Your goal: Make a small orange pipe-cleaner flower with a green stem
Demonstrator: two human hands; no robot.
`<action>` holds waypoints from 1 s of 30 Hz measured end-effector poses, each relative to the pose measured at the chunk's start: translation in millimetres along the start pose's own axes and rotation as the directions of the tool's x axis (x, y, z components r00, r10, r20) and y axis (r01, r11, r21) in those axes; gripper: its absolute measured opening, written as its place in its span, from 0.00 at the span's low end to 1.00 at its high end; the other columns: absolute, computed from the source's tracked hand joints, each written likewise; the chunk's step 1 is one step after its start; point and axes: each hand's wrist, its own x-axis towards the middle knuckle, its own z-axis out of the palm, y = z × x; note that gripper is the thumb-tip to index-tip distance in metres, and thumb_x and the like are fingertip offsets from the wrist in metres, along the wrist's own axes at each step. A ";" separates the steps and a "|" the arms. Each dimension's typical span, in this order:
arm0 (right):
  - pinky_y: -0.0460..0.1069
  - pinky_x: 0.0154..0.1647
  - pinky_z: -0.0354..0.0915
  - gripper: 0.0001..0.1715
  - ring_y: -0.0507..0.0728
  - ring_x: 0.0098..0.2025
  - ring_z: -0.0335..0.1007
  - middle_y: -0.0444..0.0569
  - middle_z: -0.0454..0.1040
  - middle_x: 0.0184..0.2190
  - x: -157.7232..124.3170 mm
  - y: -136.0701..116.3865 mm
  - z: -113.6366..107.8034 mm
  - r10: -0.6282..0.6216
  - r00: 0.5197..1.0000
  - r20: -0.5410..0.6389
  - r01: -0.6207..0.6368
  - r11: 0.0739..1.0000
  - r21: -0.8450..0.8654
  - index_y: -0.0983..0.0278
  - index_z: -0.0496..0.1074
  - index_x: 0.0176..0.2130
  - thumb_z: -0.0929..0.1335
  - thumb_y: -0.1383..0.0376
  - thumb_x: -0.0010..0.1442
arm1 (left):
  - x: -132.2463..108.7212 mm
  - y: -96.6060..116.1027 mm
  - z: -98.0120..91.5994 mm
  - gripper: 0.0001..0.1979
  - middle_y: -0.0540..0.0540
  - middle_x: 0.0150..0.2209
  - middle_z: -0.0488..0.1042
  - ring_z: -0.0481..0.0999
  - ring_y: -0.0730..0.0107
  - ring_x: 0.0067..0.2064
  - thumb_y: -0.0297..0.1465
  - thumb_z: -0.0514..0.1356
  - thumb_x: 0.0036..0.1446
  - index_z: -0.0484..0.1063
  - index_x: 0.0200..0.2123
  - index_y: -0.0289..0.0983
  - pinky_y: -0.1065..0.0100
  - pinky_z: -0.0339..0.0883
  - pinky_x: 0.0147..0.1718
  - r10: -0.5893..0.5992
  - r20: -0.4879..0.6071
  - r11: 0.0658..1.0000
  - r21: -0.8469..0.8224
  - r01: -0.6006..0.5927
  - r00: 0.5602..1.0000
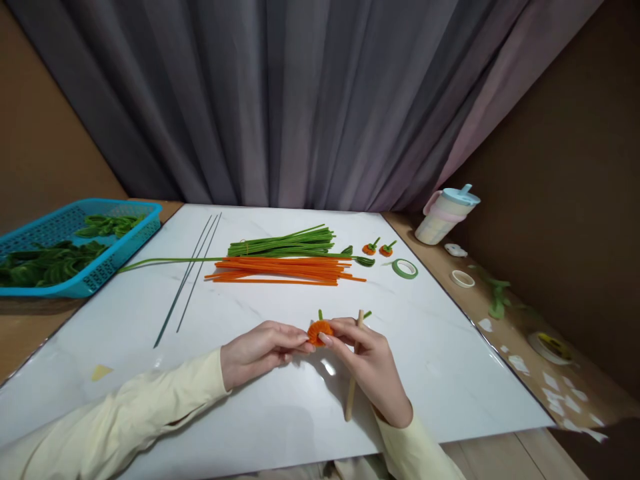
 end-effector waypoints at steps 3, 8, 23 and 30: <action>0.46 0.31 0.68 0.10 0.53 0.31 0.71 0.50 0.76 0.33 0.4 0.5 -0.6 0.071 0.997 0.024 -0.071 0.997 0.007 0.64 0.76 0.35 0.70 0.62 0.53 | 2.3 -0.5 -2.9 0.09 0.46 0.30 0.76 0.65 0.76 0.28 0.34 0.66 0.44 0.77 0.28 0.33 0.75 0.55 0.26 0.046 -0.008 0.998 0.053 -0.045 0.999; 0.47 0.31 0.68 0.08 0.54 0.31 0.72 0.50 0.76 0.32 0.0 1.7 -0.6 0.042 0.999 -0.015 -0.043 0.998 -0.041 0.64 0.76 0.33 0.68 0.63 0.55 | 1.0 4.2 -0.5 0.14 0.43 0.31 0.77 0.66 0.75 0.27 0.37 0.63 0.47 0.76 0.33 0.32 0.73 0.57 0.25 0.126 -0.066 0.951 0.293 -0.102 0.990; 0.46 0.33 0.68 0.05 0.52 0.31 0.70 0.48 0.73 0.31 -3.4 0.8 2.5 -0.233 0.973 0.007 0.230 0.954 -0.190 0.63 0.69 0.36 0.65 0.70 0.56 | -10.9 -8.0 8.8 0.09 0.43 0.39 0.74 0.74 0.69 0.40 0.26 0.52 0.60 0.67 0.43 0.35 0.68 0.69 0.40 0.758 0.406 -0.078 0.834 -0.546 0.511; 0.48 0.37 0.68 0.08 0.54 0.36 0.71 0.50 0.74 0.34 -1.7 -1.1 -1.8 -0.188 0.981 0.041 0.190 0.979 -0.069 0.63 0.74 0.38 0.66 0.67 0.58 | -10.6 -12.0 5.8 0.11 0.44 0.38 0.74 0.75 0.71 0.39 0.23 0.55 0.58 0.65 0.45 0.35 0.70 0.71 0.40 0.815 0.420 -0.199 0.850 -0.488 0.399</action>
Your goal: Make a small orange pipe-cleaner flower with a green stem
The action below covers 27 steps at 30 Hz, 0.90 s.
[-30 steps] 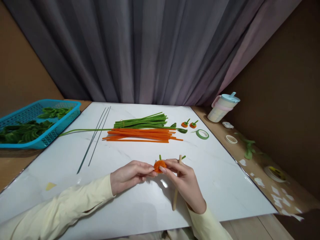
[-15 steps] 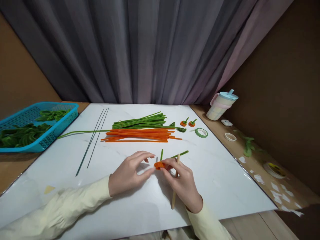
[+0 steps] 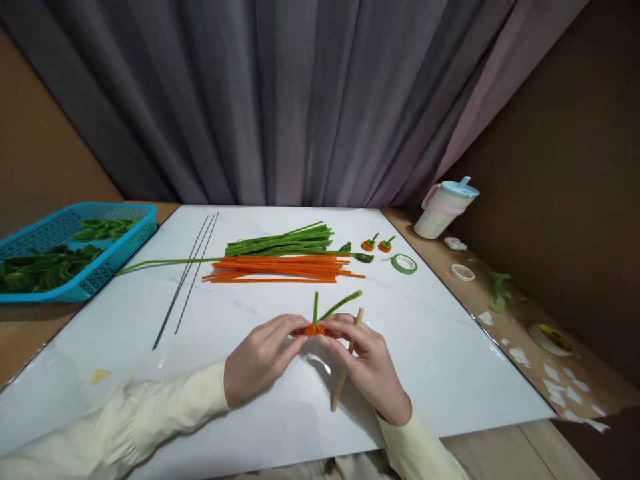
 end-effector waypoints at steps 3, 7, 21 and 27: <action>0.49 0.39 0.68 0.09 0.55 0.38 0.71 0.50 0.74 0.33 -0.4 1.4 0.6 -0.042 0.999 -0.014 0.042 0.999 0.003 0.62 0.75 0.38 0.65 0.69 0.59 | -0.1 0.5 -0.7 0.11 0.43 0.38 0.75 0.75 0.69 0.41 0.22 0.54 0.58 0.65 0.45 0.34 0.68 0.71 0.42 0.056 -0.012 0.998 0.024 -0.056 0.998; 0.49 0.37 0.69 0.09 0.55 0.37 0.71 0.51 0.74 0.32 -1.6 3.1 3.0 -0.074 0.997 -0.030 0.074 0.997 -0.015 0.62 0.75 0.37 0.64 0.70 0.59 | -0.9 0.0 -0.2 0.13 0.41 0.39 0.75 0.75 0.67 0.41 0.22 0.53 0.58 0.65 0.46 0.34 0.66 0.72 0.41 0.119 -0.002 0.993 0.020 -0.119 0.993; 0.48 0.36 0.72 0.14 0.55 0.38 0.72 0.52 0.74 0.36 -5.0 4.6 5.0 -0.246 0.967 -0.070 0.232 0.959 -0.165 0.62 0.73 0.42 0.63 0.73 0.58 | 2.9 0.6 -0.6 0.10 0.41 0.37 0.76 0.76 0.68 0.40 0.22 0.55 0.56 0.70 0.42 0.32 0.68 0.73 0.41 0.132 -0.061 0.991 0.021 -0.131 0.989; 0.48 0.35 0.72 0.16 0.55 0.38 0.72 0.53 0.73 0.37 -7.0 0.0 6.8 -0.274 0.960 -0.054 0.259 0.946 -0.193 0.61 0.71 0.45 0.62 0.73 0.59 | 2.4 2.0 -0.8 0.09 0.42 0.37 0.77 0.77 0.68 0.40 0.23 0.55 0.57 0.71 0.41 0.34 0.67 0.73 0.41 0.098 -0.064 0.995 0.004 -0.098 0.993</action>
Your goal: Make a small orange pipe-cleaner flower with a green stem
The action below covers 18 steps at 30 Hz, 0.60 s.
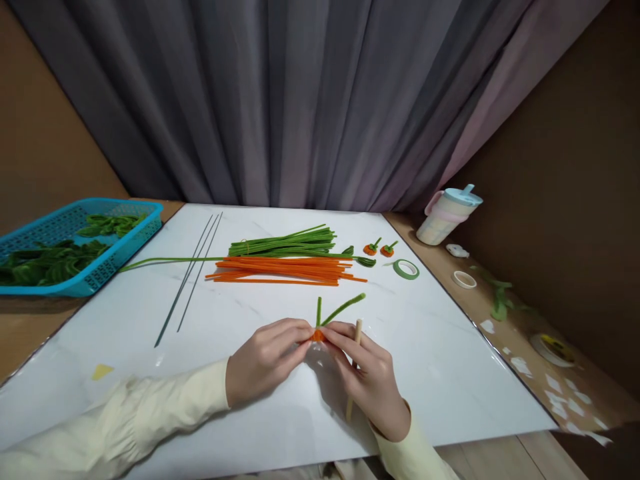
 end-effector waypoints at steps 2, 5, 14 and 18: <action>0.48 0.36 0.72 0.16 0.54 0.38 0.72 0.52 0.73 0.38 -1.5 -0.7 1.0 -0.019 1.000 0.009 0.020 0.999 -0.032 0.61 0.70 0.46 0.63 0.73 0.59 | 0.3 0.8 -0.5 0.09 0.41 0.37 0.77 0.77 0.68 0.40 0.23 0.54 0.57 0.70 0.41 0.34 0.68 0.73 0.41 -0.001 0.001 1.000 0.002 0.001 1.000; 0.47 0.36 0.71 0.18 0.54 0.37 0.72 0.52 0.73 0.38 -5.2 0.1 2.1 -0.055 0.998 0.032 0.059 0.992 -0.110 0.61 0.69 0.48 0.63 0.75 0.59 | 1.3 1.9 -2.1 0.09 0.41 0.37 0.76 0.76 0.68 0.40 0.23 0.54 0.57 0.70 0.41 0.33 0.68 0.73 0.41 0.010 0.014 1.000 0.001 -0.010 1.000; 0.48 0.35 0.69 0.12 0.55 0.37 0.70 0.55 0.71 0.37 -5.0 -5.4 5.3 -0.081 0.990 0.114 0.101 0.979 -0.180 0.65 0.68 0.40 0.61 0.77 0.59 | 1.9 2.5 -5.9 0.10 0.39 0.39 0.75 0.75 0.67 0.42 0.21 0.52 0.58 0.69 0.41 0.31 0.68 0.72 0.43 0.004 0.099 1.000 -0.031 -0.001 0.995; 0.49 0.34 0.68 0.12 0.55 0.36 0.69 0.54 0.71 0.37 -5.5 -3.4 7.3 -0.092 0.989 0.113 0.113 0.973 -0.200 0.65 0.68 0.38 0.61 0.77 0.59 | 2.3 3.2 -6.2 0.10 0.39 0.39 0.74 0.74 0.67 0.42 0.21 0.52 0.58 0.69 0.42 0.31 0.67 0.72 0.43 -0.010 0.116 0.999 -0.049 0.016 0.993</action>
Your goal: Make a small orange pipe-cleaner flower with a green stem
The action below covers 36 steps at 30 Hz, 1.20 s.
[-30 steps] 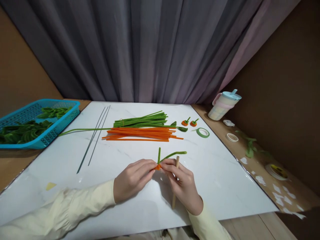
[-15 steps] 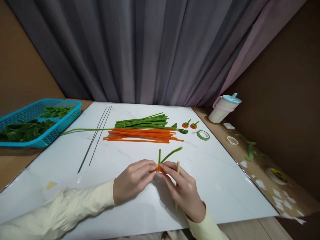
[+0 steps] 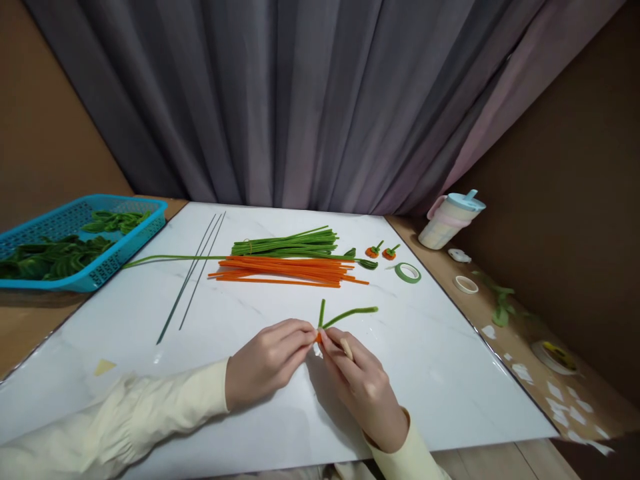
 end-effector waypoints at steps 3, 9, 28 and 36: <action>0.50 0.35 0.68 0.13 0.55 0.37 0.68 0.55 0.71 0.37 -1.1 2.2 1.5 -0.014 1.000 0.007 0.014 1.000 -0.021 0.65 0.68 0.40 0.61 0.78 0.59 | 0.2 0.5 0.6 0.10 0.39 0.39 0.74 0.74 0.67 0.42 0.21 0.51 0.59 0.70 0.42 0.32 0.67 0.71 0.43 -0.014 -0.001 1.000 -0.016 0.014 1.000; 0.49 0.33 0.69 0.13 0.54 0.37 0.69 0.55 0.71 0.37 -1.8 3.0 1.9 -0.037 0.999 -0.032 0.036 0.999 -0.036 0.66 0.67 0.41 0.62 0.78 0.59 | 3.4 5.2 -0.8 0.10 0.41 0.40 0.74 0.74 0.68 0.42 0.23 0.52 0.59 0.71 0.41 0.33 0.67 0.70 0.43 -0.146 0.006 0.976 -0.164 0.145 0.989; 0.47 0.39 0.69 0.18 0.54 0.41 0.70 0.54 0.72 0.40 1.1 4.5 -8.8 -0.053 0.998 0.022 0.050 0.989 0.136 0.64 0.67 0.47 0.63 0.77 0.58 | 1.2 -23.8 13.8 0.12 0.45 0.27 0.72 0.72 0.78 0.25 0.34 0.62 0.53 0.71 0.34 0.30 0.75 0.67 0.27 -0.350 0.722 -0.254 -0.686 0.681 0.597; 0.47 0.39 0.67 0.27 0.50 0.38 0.68 0.51 0.67 0.43 -1.7 22.3 -34.5 0.284 0.899 0.334 -0.355 0.919 0.171 0.55 0.46 0.62 0.52 0.69 0.66 | 3.3 -29.5 17.2 0.18 0.48 0.21 0.72 0.70 0.76 0.20 0.37 0.65 0.48 0.71 0.38 0.29 0.72 0.67 0.23 -0.563 0.581 0.043 -0.690 0.723 0.588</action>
